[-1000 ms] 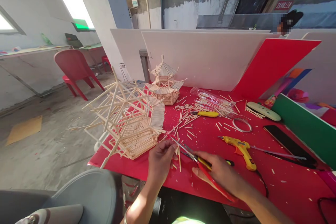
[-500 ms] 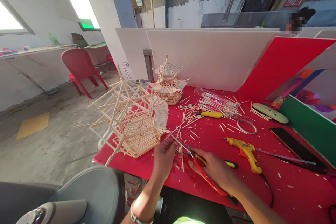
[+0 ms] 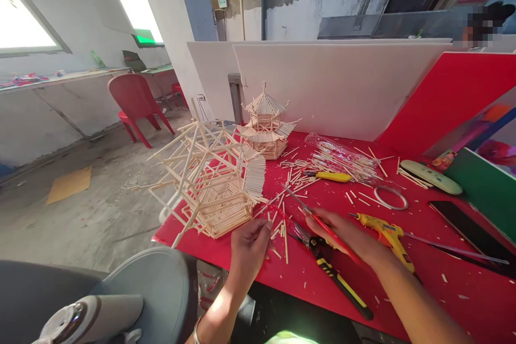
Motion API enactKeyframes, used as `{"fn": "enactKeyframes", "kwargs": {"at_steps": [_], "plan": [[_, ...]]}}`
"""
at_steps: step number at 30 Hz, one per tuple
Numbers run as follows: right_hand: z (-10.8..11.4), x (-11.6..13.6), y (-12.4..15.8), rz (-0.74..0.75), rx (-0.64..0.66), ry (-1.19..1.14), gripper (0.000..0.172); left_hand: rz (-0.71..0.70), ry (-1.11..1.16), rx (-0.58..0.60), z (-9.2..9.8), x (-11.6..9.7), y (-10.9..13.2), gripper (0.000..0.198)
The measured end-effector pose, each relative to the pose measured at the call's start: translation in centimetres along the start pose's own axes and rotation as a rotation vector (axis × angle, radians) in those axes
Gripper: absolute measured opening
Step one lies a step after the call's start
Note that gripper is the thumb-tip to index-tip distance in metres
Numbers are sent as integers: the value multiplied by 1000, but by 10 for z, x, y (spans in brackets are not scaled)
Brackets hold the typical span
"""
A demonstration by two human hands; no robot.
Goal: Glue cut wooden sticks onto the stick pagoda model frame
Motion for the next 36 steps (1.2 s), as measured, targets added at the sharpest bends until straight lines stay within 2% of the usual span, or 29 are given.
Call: {"fn": "enactKeyframes", "kwargs": {"at_steps": [5, 8, 10, 13, 16, 18, 20, 22, 25, 28, 32, 36], "plan": [[-30, 1, -32, 17, -150, 369, 46, 95, 206, -32, 5, -23, 13, 29], [-37, 15, -28, 69, -218, 456, 41, 134, 264, -96, 11, -40, 16, 31], [-40, 32, -14, 118, -245, 383, 33, 164, 289, -120, 14, -46, 15, 32], [-50, 64, 10, 216, -231, -58, 31, 150, 265, -113, 13, -47, 13, 30], [-66, 88, 23, 231, -250, -268, 25, -31, 96, -129, 13, -48, 14, 24], [-76, 96, 23, 220, -247, -295, 24, -180, -40, -155, 16, -51, 17, 19], [-81, 98, 21, 208, -228, -306, 23, -248, -96, -153, 20, -55, 19, 17], [-82, 98, 18, 208, -213, -310, 23, -190, -57, -96, 24, -55, 19, 18], [-82, 97, 18, 263, -254, -238, 21, 88, 160, 6, 25, -51, 15, 29], [-85, 100, 20, 372, -345, -117, 18, 311, 388, -42, 23, -47, 9, 31], [-89, 102, 20, 477, -369, 23, 17, 342, 442, -85, 17, -46, 3, 31], [-85, 83, 18, 385, -326, 134, 17, 355, 357, -130, 23, -29, 0, 32]]}}
Point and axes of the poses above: each hand's wrist, its own y-axis away from the middle knuckle, its own z-axis out of the back of the hand, x = y × z, the point moved 2 cm from there along -y, towards the middle knuckle, and after that the axes turned 10 degrees about -x, right-handed, at the moved point
